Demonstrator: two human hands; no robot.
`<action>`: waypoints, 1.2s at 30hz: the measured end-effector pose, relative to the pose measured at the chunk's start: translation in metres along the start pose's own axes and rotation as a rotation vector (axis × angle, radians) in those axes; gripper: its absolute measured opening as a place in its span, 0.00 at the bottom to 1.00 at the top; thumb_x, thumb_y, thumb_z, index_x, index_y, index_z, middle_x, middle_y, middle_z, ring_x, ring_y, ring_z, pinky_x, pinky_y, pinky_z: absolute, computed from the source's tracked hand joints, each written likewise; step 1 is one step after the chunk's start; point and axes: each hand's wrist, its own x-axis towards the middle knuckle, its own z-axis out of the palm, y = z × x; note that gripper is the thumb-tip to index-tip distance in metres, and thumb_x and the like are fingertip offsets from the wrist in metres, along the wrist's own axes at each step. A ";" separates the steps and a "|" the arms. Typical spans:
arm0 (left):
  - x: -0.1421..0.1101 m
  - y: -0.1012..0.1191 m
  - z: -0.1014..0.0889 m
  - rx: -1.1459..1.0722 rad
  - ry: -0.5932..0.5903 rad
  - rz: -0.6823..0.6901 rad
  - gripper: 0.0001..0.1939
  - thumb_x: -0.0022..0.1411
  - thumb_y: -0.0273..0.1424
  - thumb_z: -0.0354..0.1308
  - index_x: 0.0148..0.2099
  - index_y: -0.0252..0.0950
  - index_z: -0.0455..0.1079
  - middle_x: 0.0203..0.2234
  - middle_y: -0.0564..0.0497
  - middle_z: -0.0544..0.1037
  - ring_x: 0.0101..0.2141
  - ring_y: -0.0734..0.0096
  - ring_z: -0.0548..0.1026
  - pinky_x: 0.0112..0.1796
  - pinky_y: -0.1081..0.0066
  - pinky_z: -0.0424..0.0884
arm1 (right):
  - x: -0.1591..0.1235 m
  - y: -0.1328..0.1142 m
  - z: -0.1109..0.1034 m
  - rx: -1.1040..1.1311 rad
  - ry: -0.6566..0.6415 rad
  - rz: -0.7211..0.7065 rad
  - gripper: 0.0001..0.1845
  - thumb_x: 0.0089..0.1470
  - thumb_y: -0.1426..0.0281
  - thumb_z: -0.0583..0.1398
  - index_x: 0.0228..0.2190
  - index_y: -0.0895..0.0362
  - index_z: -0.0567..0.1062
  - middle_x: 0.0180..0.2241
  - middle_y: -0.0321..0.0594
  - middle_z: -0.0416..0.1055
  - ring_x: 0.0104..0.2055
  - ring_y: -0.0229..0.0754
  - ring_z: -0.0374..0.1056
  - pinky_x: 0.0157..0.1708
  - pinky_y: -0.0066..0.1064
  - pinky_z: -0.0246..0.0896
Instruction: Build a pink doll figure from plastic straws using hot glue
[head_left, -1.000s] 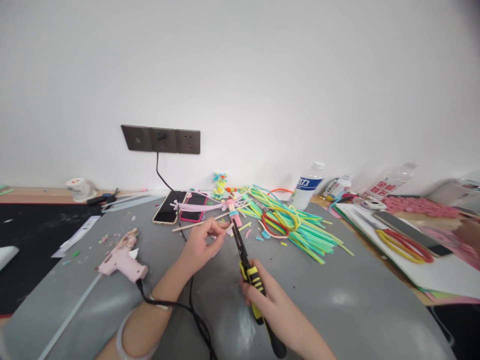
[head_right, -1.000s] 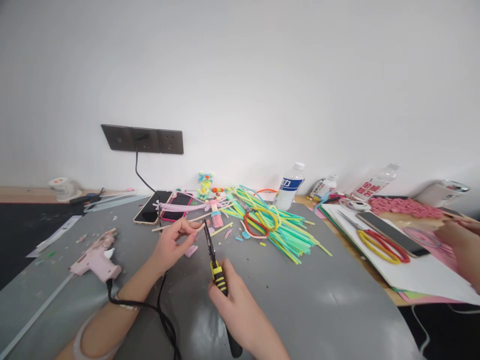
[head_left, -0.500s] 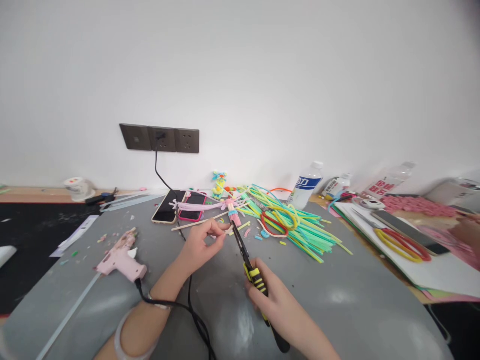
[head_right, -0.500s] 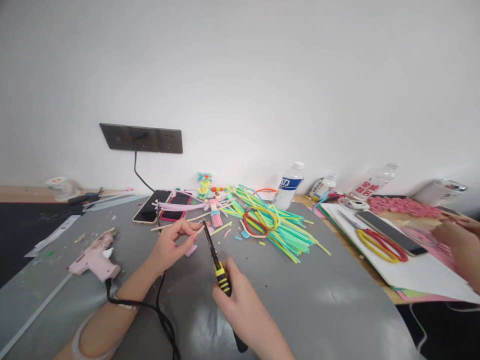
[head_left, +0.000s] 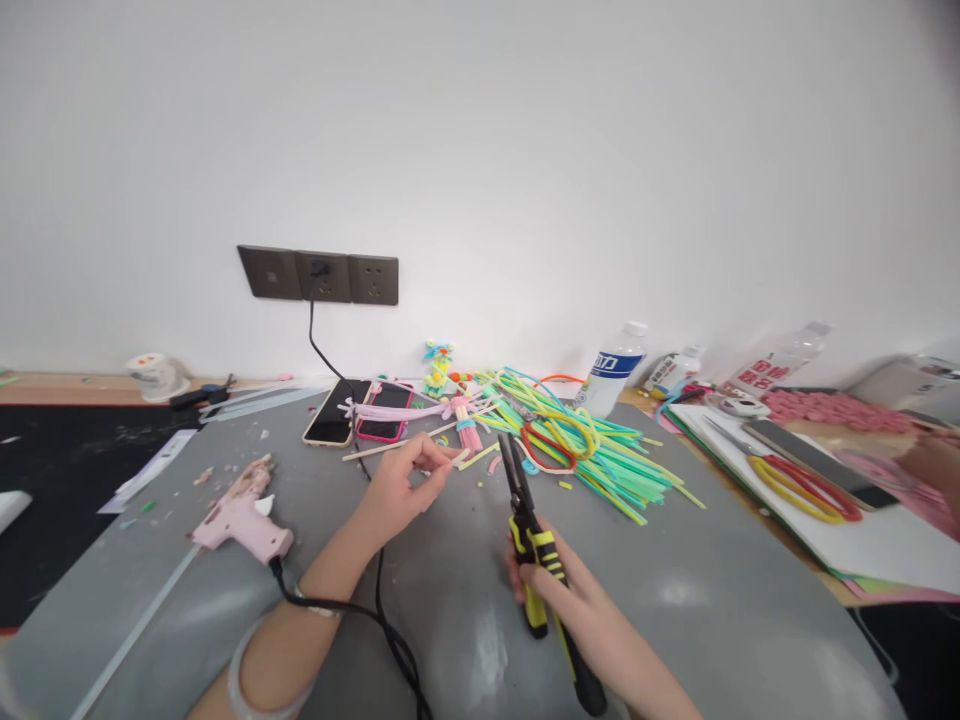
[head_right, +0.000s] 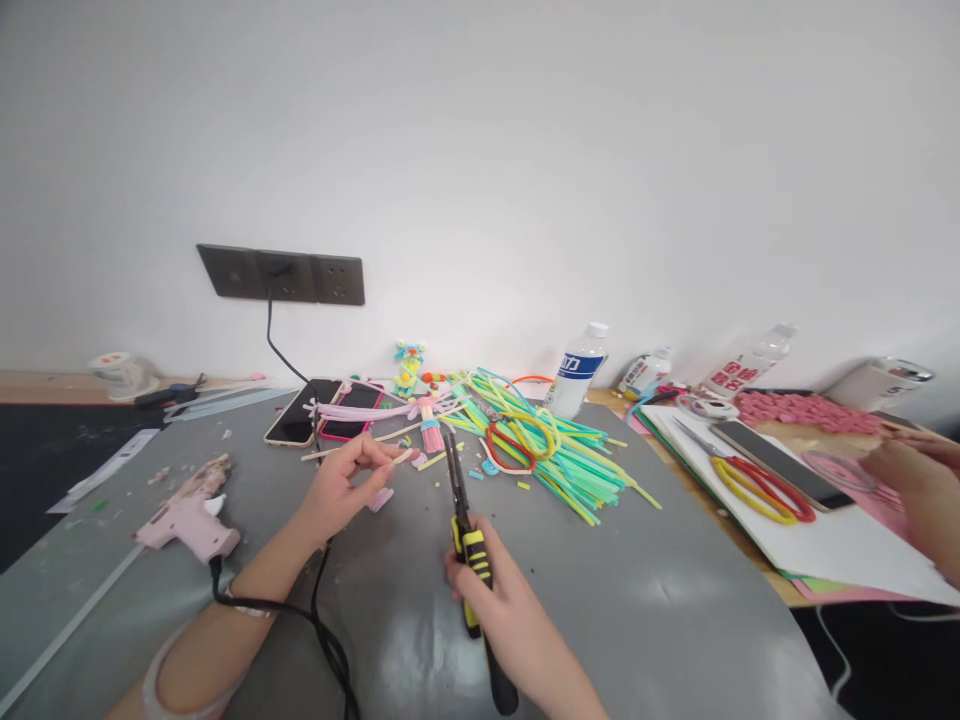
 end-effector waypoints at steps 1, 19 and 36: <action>0.000 0.000 0.000 -0.012 0.002 -0.021 0.07 0.66 0.32 0.54 0.34 0.37 0.63 0.39 0.42 0.82 0.46 0.59 0.80 0.39 0.68 0.74 | -0.001 0.001 -0.003 0.098 -0.028 0.014 0.20 0.53 0.57 0.59 0.44 0.56 0.68 0.34 0.39 0.69 0.34 0.43 0.65 0.39 0.35 0.61; 0.007 0.003 0.001 -0.249 -0.071 -0.254 0.12 0.63 0.41 0.59 0.35 0.37 0.65 0.47 0.42 0.78 0.44 0.62 0.76 0.39 0.67 0.72 | 0.005 0.013 -0.015 0.771 -0.593 0.190 0.25 0.41 0.56 0.65 0.39 0.58 0.76 0.27 0.38 0.65 0.26 0.40 0.61 0.35 0.39 0.61; 0.011 0.001 0.001 -0.217 0.027 -0.356 0.17 0.54 0.43 0.67 0.33 0.35 0.70 0.26 0.53 0.75 0.28 0.73 0.72 0.31 0.74 0.70 | 0.007 0.003 -0.007 0.641 -0.435 0.188 0.24 0.40 0.56 0.65 0.37 0.58 0.73 0.27 0.36 0.63 0.27 0.38 0.60 0.34 0.34 0.59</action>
